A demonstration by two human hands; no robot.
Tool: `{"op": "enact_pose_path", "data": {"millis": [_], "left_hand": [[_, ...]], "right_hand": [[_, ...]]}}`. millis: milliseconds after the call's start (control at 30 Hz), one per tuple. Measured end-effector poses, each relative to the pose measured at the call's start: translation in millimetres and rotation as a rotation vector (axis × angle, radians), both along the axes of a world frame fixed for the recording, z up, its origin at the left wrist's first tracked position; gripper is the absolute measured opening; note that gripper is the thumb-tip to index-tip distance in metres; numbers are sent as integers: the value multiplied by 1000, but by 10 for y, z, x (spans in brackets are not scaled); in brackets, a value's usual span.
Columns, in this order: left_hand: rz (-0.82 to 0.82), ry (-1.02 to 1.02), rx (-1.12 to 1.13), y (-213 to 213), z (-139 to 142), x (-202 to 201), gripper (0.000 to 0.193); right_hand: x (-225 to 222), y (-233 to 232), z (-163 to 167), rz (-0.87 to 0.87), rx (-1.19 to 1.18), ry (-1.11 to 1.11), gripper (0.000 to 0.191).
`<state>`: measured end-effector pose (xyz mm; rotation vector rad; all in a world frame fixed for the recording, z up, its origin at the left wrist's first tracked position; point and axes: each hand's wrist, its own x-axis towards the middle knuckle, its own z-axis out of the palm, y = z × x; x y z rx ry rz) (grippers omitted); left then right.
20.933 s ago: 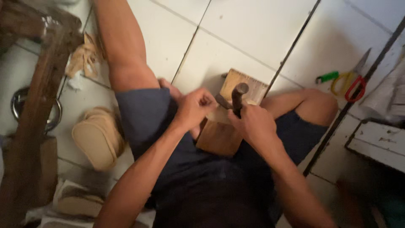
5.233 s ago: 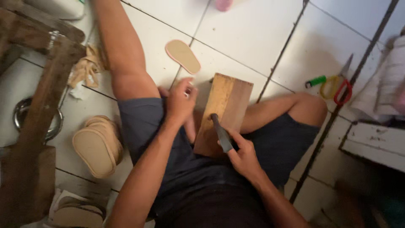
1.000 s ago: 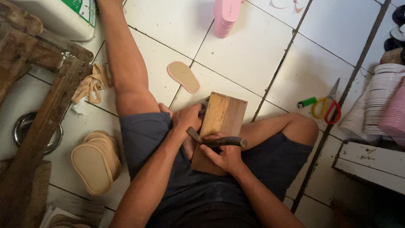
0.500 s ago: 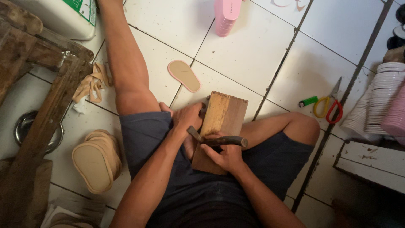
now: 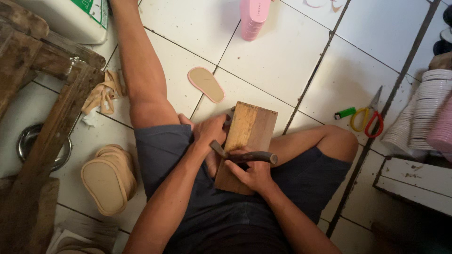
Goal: The person sits on the workshop floor and hammers slipper insoles onto a wooden block, trimming the insole edges with a knife. They stack finished pink soles aside, arrange insole pairs on the floor, and hammer additional insoles one at a time.
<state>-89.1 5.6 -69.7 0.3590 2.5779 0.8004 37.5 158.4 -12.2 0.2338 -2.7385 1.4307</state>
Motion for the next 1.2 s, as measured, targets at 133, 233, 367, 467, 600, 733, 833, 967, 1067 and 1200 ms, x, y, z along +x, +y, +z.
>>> {"op": "enact_pose_path", "data": {"millis": [133, 233, 367, 467, 600, 733, 833, 967, 1067, 1200], "left_hand": [[8, -24, -18, -7, 7, 11, 34], [12, 8, 17, -6, -5, 9, 40], [-1, -21, -31, 3, -16, -1, 35], [-9, -28, -41, 9, 0, -5, 36], [6, -48, -48, 14, 49, -1, 31], [-4, -21, -57, 18, 91, -1, 28], [3, -10, -42, 14, 95, 6, 26], [16, -9, -9, 9, 69, 9, 35], [-1, -4, -16, 10, 43, 2, 34], [-14, -23, -56, 18, 25, -6, 27]], "right_hand": [[2, -7, 15, -3, -42, 37, 27], [0, -9, 9, 7, -79, 79, 26], [2, -9, -1, -13, -62, 37, 28], [2, -7, 2, -10, -27, 84, 27], [-1, -2, 13, 2, -50, 93, 26], [-3, 4, 21, 11, -32, 74, 26], [0, 6, 15, 4, -24, 42, 27], [1, 3, -10, 1, -77, 39, 29], [5, 1, -29, -8, -35, 52, 29], [15, 6, -35, -14, 5, 66, 29]]}}
